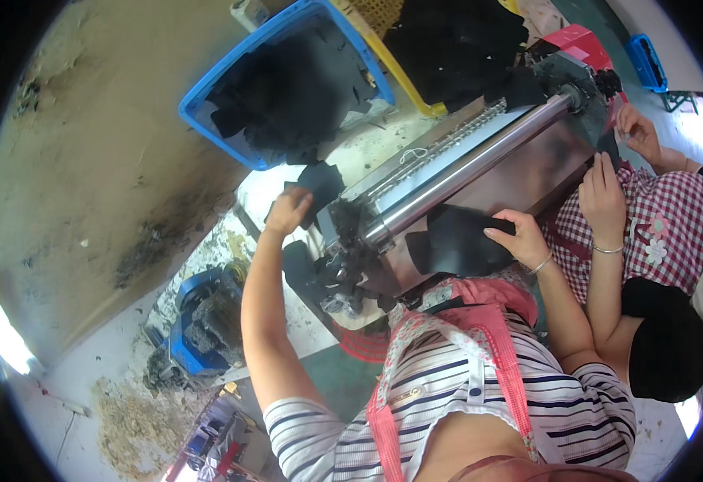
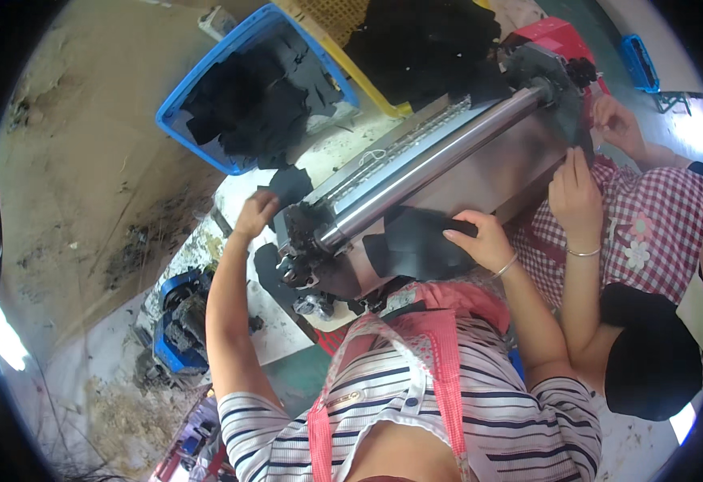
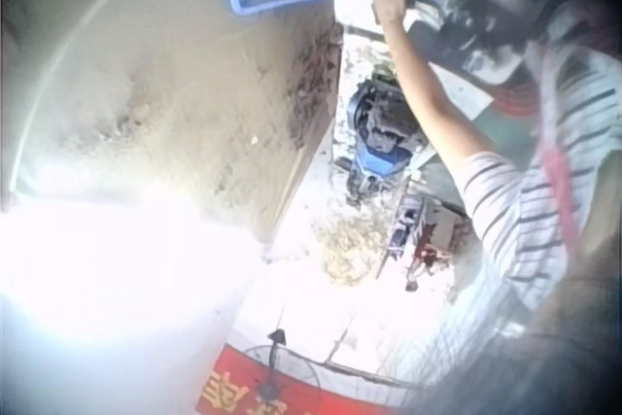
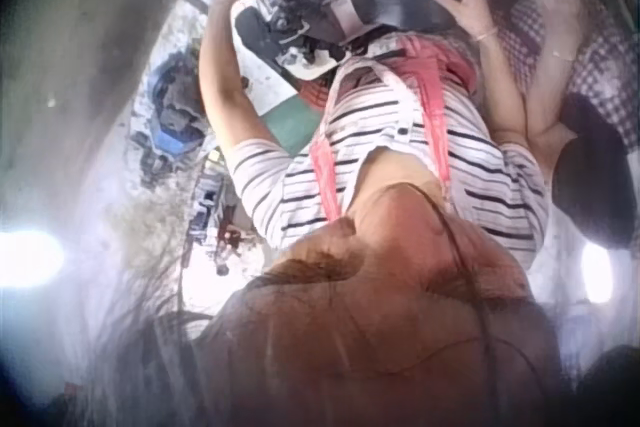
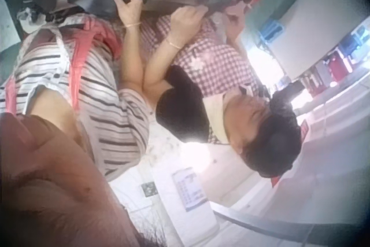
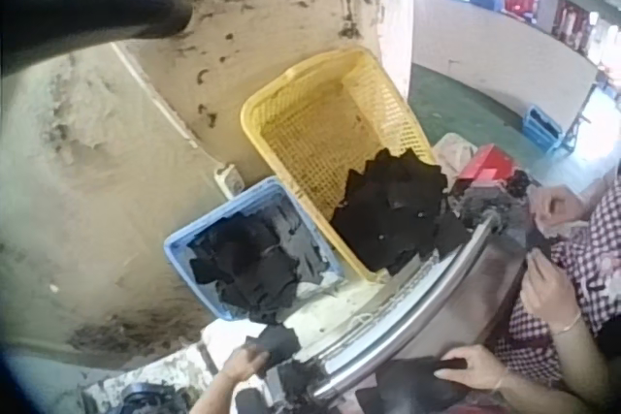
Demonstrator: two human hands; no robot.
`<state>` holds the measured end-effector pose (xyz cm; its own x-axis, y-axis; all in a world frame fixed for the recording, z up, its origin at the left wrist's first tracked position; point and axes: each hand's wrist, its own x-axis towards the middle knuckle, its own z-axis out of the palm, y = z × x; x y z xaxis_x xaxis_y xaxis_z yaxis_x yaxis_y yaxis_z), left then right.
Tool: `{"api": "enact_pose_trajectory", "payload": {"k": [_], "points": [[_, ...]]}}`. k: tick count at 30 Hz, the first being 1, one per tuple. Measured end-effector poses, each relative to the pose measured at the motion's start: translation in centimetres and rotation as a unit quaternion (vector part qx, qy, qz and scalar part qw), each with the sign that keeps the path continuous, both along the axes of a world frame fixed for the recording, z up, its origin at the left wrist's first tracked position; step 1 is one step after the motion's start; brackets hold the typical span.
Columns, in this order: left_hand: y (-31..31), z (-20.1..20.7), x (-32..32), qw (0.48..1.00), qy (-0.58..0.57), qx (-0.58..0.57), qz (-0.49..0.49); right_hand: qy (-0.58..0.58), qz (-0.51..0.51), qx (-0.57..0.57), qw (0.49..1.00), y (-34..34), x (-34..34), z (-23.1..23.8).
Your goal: Two people feed black fabric pieces into a machine one at a time, then fold and stack the processed pieces on the table. One person then gathers the stack and places it into a red basket on the floor.
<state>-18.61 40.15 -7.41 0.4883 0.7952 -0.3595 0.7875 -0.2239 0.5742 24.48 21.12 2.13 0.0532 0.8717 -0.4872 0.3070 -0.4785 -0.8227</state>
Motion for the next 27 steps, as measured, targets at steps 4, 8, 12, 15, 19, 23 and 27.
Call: {"api": "enact_pose_trajectory", "payload": {"k": [4, 8, 12, 15, 19, 23, 27], "points": [[3.0, 6.3, 6.5, 0.975, -0.159, 0.102, 0.117, -0.018, 0.018, -0.013, 1.0, 0.7, 0.5, 0.7], [2.2, 9.8, 16.2, 0.97, -0.24, -0.048, -0.013, -0.059, 0.034, 0.001, 0.998, 1.3, 0.6, 1.7], [0.6, 8.9, 22.5, 0.977, -0.132, -0.051, -0.162, -0.149, 0.045, -0.06, 0.986, 1.9, 1.3, 0.5], [1.5, 8.1, 22.9, 0.978, -0.066, -0.074, -0.184, -0.073, 0.037, 0.029, 0.996, 2.0, 0.9, 2.1], [4.2, 8.3, 21.4, 0.989, -0.104, 0.016, -0.1, -0.032, 0.045, 0.108, 0.993, 1.1, 1.6, 1.6], [4.6, 10.3, 22.0, 0.976, -0.153, 0.153, -0.041, -0.032, 0.027, 0.105, 0.994, 0.7, 2.3, 0.9], [2.1, 9.3, 21.6, 0.949, -0.121, 0.045, -0.287, -0.087, 0.029, 0.087, 0.992, 0.6, 3.2, 1.0]]}}
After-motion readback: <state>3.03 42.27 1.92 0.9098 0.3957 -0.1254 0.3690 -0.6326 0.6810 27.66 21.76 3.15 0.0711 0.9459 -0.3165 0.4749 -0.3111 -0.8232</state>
